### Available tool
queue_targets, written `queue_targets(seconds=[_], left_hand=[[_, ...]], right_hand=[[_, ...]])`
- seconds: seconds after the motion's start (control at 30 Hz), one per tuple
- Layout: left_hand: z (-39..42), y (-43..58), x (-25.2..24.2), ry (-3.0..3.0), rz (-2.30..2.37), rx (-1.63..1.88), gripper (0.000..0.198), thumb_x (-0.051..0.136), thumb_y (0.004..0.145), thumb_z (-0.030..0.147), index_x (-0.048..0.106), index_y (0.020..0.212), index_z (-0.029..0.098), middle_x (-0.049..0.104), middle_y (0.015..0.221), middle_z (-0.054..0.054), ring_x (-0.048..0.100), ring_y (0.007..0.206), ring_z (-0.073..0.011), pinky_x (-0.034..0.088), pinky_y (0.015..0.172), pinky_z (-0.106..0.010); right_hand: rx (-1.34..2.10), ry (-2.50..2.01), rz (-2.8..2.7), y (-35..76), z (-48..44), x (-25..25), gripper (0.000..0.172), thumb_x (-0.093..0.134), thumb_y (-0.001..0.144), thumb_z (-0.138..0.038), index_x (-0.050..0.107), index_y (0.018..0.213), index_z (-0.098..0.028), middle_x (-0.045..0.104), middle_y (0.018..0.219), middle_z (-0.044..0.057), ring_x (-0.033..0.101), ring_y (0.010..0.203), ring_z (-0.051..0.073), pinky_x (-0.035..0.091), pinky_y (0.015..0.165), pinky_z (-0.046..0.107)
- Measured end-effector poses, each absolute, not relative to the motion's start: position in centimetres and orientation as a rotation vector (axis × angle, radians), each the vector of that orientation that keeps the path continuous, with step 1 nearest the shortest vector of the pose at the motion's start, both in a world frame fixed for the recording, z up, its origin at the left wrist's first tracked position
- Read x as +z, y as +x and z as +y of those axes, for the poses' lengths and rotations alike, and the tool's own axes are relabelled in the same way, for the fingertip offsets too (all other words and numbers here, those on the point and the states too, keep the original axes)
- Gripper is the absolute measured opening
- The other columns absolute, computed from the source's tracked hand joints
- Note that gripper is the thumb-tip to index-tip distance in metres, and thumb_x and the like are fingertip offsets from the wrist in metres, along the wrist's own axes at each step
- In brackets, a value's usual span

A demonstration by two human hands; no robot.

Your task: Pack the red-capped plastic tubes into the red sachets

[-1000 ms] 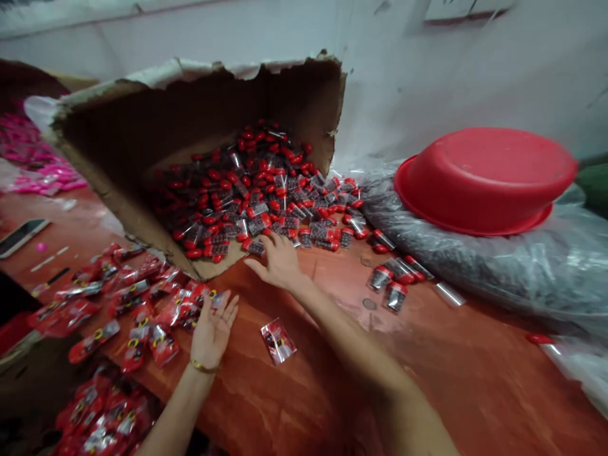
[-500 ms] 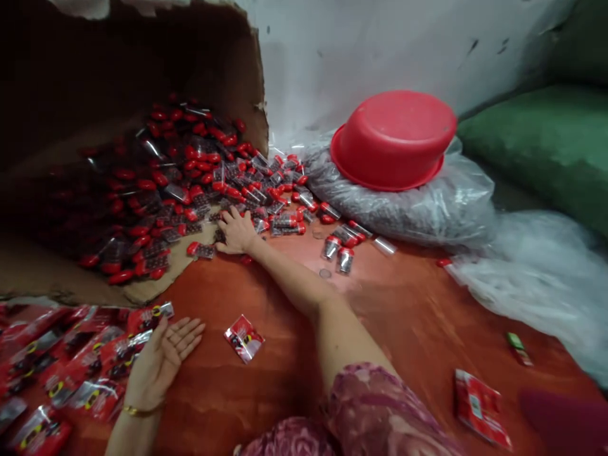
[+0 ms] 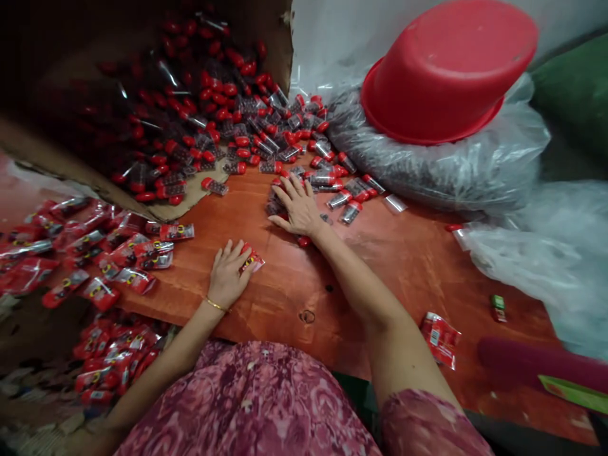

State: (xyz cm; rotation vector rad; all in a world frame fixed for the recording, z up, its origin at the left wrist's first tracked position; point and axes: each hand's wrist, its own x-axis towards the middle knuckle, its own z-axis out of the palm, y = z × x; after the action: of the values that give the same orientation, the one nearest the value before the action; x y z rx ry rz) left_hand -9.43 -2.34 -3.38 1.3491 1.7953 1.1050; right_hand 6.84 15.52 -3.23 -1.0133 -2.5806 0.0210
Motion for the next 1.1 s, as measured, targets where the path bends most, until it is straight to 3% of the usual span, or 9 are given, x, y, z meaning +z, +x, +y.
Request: queue_targets(seconds=[0.3, 0.47, 0.63, 0.83, 0.97, 1.1], left_hand=[[-1.6, -8.6, -3.2, 1.284, 1.864, 1.112, 0.015, 0.064, 0.068, 0.02, 0.071, 0.078, 0.029, 0.06, 0.123, -0.003, 0.031, 0.133, -0.0275, 0.011, 0.111, -0.043], [-1.1, -9.0, -2.9, 1.19, 1.869, 1.165, 0.01, 0.067, 0.065, 0.02, 0.072, 0.069, 0.028, 0.067, 0.111, -0.004, 0.04, 0.127, -0.0283, 0.017, 0.11, -0.043], [-1.1, -9.4, -2.4, 1.292, 1.91, 1.199, 0.015, 0.062, 0.07, 0.026, 0.073, 0.081, 0.026, 0.065, 0.114, -0.006, 0.048, 0.121, -0.028, 0.027, 0.106, -0.044], [-1.7, -7.8, -0.1, 1.353, 1.827, 1.351, 0.021, 0.063, 0.072, 0.029, 0.071, 0.091, 0.025, 0.058, 0.126, -0.006, 0.04, 0.128, -0.0252, 0.021, 0.11, -0.041], [-2.6, -6.7, 0.4, 0.895, 1.673, 1.426, 0.037, 0.07, 0.068, 0.036, 0.066, 0.102, 0.022, 0.061, 0.12, -0.007, 0.049, 0.119, -0.0236, 0.035, 0.101, -0.034], [-3.6, -5.6, 0.5, 0.39, 1.311, 1.231, 0.039, 0.07, 0.063, 0.048, 0.066, 0.084, 0.016, 0.07, 0.089, -0.008, 0.064, 0.089, -0.021, 0.048, 0.08, -0.032]], right_hand=[[0.148, -1.114, -2.313, 9.6, 6.3, -2.5, 0.03, 0.044, 0.087, -0.037, 0.063, 0.099, -0.017, 0.056, 0.125, 0.013, 0.039, 0.126, 0.028, 0.031, 0.098, 0.046], [0.307, -1.078, -2.241, 9.0, 3.4, -2.5, 0.023, 0.047, 0.085, -0.031, 0.066, 0.09, -0.018, 0.063, 0.114, 0.012, 0.048, 0.118, 0.026, 0.035, 0.096, 0.044], [0.727, -1.164, -1.969, 7.0, 2.1, -2.5, 0.028, 0.05, 0.083, -0.04, 0.064, 0.088, -0.016, 0.068, 0.089, 0.011, 0.061, 0.084, 0.021, 0.046, 0.078, 0.036], [1.444, -1.061, -1.521, 4.3, 2.0, -2.1, 0.04, 0.05, 0.077, -0.056, 0.057, 0.065, -0.018, 0.055, 0.057, -0.001, 0.048, 0.051, 0.011, 0.041, 0.052, 0.024], [1.327, -1.081, -1.428, 4.1, 1.6, -1.8, 0.041, 0.051, 0.076, -0.055, 0.053, 0.057, -0.019, 0.043, 0.048, -0.004, 0.037, 0.046, 0.009, 0.032, 0.046, 0.022], [1.075, -1.139, -1.495, 4.6, 0.8, -1.7, 0.037, 0.047, 0.08, -0.048, 0.054, 0.058, -0.019, 0.045, 0.05, -0.003, 0.04, 0.049, 0.01, 0.032, 0.047, 0.023]])
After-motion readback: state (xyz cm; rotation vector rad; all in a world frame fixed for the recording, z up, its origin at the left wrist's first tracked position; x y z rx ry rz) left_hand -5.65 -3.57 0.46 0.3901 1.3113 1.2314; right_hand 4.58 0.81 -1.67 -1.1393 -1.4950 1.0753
